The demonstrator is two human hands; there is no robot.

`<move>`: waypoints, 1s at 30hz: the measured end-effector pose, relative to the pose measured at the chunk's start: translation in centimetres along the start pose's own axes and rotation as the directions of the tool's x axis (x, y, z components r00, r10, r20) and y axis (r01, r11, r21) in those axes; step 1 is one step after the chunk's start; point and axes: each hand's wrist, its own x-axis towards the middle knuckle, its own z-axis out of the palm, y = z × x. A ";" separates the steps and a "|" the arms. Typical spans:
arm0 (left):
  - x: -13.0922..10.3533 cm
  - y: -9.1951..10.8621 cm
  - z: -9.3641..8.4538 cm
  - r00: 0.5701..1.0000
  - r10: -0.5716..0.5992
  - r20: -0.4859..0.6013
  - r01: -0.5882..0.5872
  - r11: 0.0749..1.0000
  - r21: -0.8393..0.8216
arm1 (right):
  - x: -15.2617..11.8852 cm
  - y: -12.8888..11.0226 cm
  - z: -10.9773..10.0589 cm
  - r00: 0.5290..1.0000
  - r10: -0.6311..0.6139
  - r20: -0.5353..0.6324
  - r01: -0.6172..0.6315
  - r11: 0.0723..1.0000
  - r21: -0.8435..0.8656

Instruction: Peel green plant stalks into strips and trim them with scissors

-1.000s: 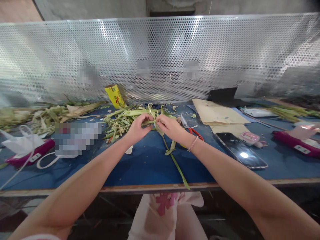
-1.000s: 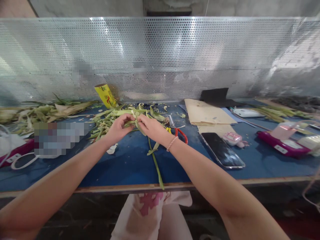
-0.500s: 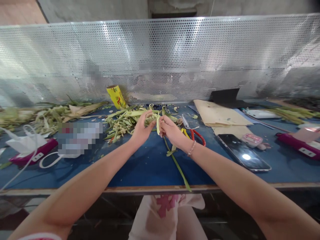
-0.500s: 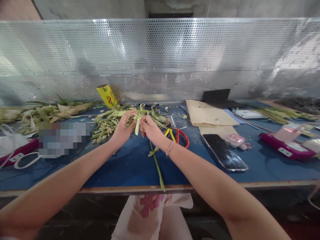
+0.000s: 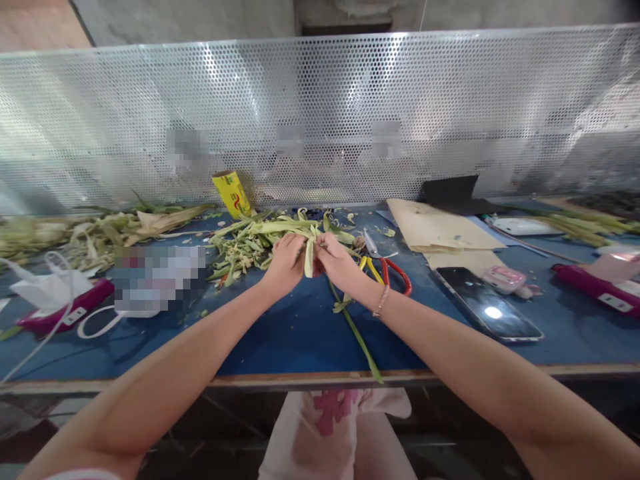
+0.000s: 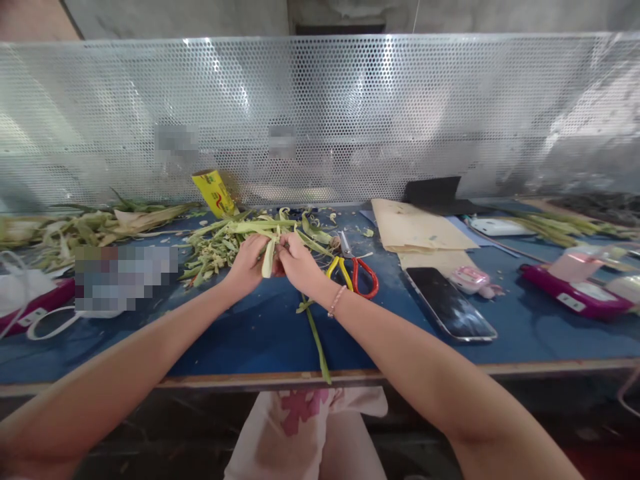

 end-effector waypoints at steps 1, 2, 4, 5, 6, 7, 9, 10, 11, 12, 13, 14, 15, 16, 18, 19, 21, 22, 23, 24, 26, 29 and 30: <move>-0.1 0.1 0.1 1.000 0.003 0.022 -0.003 1.000 0.000 | 0.0 0.0 0.0 1.000 -0.026 0.001 0.026 0.998 -0.064; -0.1 0.1 0.1 1.000 -0.017 0.022 0.018 0.999 -0.031 | -0.1 0.1 0.0 0.998 -0.068 0.002 0.068 0.988 -0.138; -0.2 0.0 0.3 0.994 -0.107 0.005 0.106 0.983 -0.151 | -0.2 0.0 -0.3 0.981 -0.195 -0.013 0.183 0.936 -0.302; -0.2 -0.1 0.4 0.985 -0.173 -0.012 0.166 0.961 -0.222 | -0.2 0.0 -0.6 0.960 -0.278 -0.031 0.245 0.890 -0.385; -0.2 -0.3 0.4 0.975 -0.220 0.014 0.215 0.936 -0.280 | -0.2 -0.1 -0.9 0.932 -0.358 -0.050 0.297 0.836 -0.461; -0.2 -0.5 0.4 0.969 -0.243 0.032 0.240 0.914 -0.327 | -0.2 -0.2 -1.3 0.896 -0.439 -0.060 0.347 0.779 -0.523; -0.2 -0.9 0.5 0.965 -0.253 0.071 0.259 0.875 -0.409 | -0.1 -0.4 -1.9 0.843 -0.538 0.011 0.435 0.669 -0.603; -0.2 -1.2 0.5 0.963 -0.255 0.088 0.267 0.854 -0.447 | -0.1 -0.5 -2.1 0.824 -0.562 0.069 0.475 0.620 -0.624; -0.2 -1.3 0.5 0.959 -0.264 0.106 0.282 0.829 -0.483 | -0.1 -0.5 -2.2 0.814 -0.566 0.127 0.505 0.584 -0.636; -0.2 -1.4 0.5 0.955 -0.268 0.128 0.296 0.811 -0.505 | 0.0 -0.5 -2.3 0.811 -0.560 0.170 0.522 0.560 -0.643; -0.2 -1.4 0.5 0.951 -0.265 0.159 0.308 0.799 -0.516 | 0.0 -0.5 -2.2 0.815 -0.548 0.191 0.523 0.551 -0.651; -0.2 -1.2 0.5 0.948 -0.258 0.188 0.319 0.794 -0.517 | 0.0 -0.5 -2.2 0.825 -0.530 0.195 0.511 0.552 -0.659; -0.2 -1.0 0.4 0.943 -0.250 0.220 0.330 0.793 -0.513 | 0.0 -0.4 -2.0 0.838 -0.512 0.189 0.492 0.560 -0.666; -0.2 -0.7 0.4 0.937 -0.239 0.255 0.341 0.789 -0.511 | 0.0 -0.4 -1.9 0.851 -0.494 0.180 0.474 0.570 -0.671; -0.2 -0.2 0.3 0.916 -0.252 0.313 0.388 0.757 -0.525 | 0.1 -0.4 -1.8 0.869 -0.463 0.176 0.449 0.585 -0.676; -0.2 -0.1 0.2 0.907 -0.256 0.333 0.407 0.731 -0.547 | 0.1 -0.4 -1.8 0.877 -0.443 0.185 0.441 0.592 -0.674; -0.2 -0.2 0.1 0.894 -0.254 0.370 0.436 0.688 -0.581 | 0.1 -0.6 -1.8 0.898 -0.389 0.205 0.419 0.613 -0.670; -0.3 -0.5 0.1 0.888 -0.248 0.388 0.448 0.664 -0.599 | 0.1 -0.6 -1.8 0.910 -0.357 0.210 0.400 0.627 -0.668; -0.3 -0.7 0.1 0.878 -0.241 0.412 0.463 0.644 -0.609 | 0.1 -0.7 -1.8 0.921 -0.327 0.212 0.381 0.642 -0.665; -0.4 -1.0 0.0 0.872 -0.237 0.428 0.472 0.636 -0.611 | 0.1 -0.8 -1.8 0.929 -0.300 0.215 0.365 0.657 -0.659; -0.4 -1.2 0.0 0.866 -0.232 0.442 0.480 0.628 -0.612 | 0.1 -1.0 -1.8 0.939 -0.250 0.234 0.343 0.686 -0.641; -0.5 -0.8 0.0 0.854 -0.233 0.465 0.506 0.576 -0.642 | -0.1 -1.5 -1.9 0.942 -0.185 0.279 0.324 0.718 -0.616; -0.5 -0.6 0.0 0.847 -0.228 0.480 0.520 0.544 -0.659 | -0.2 -1.8 -2.0 0.943 -0.177 0.282 0.319 0.725 -0.611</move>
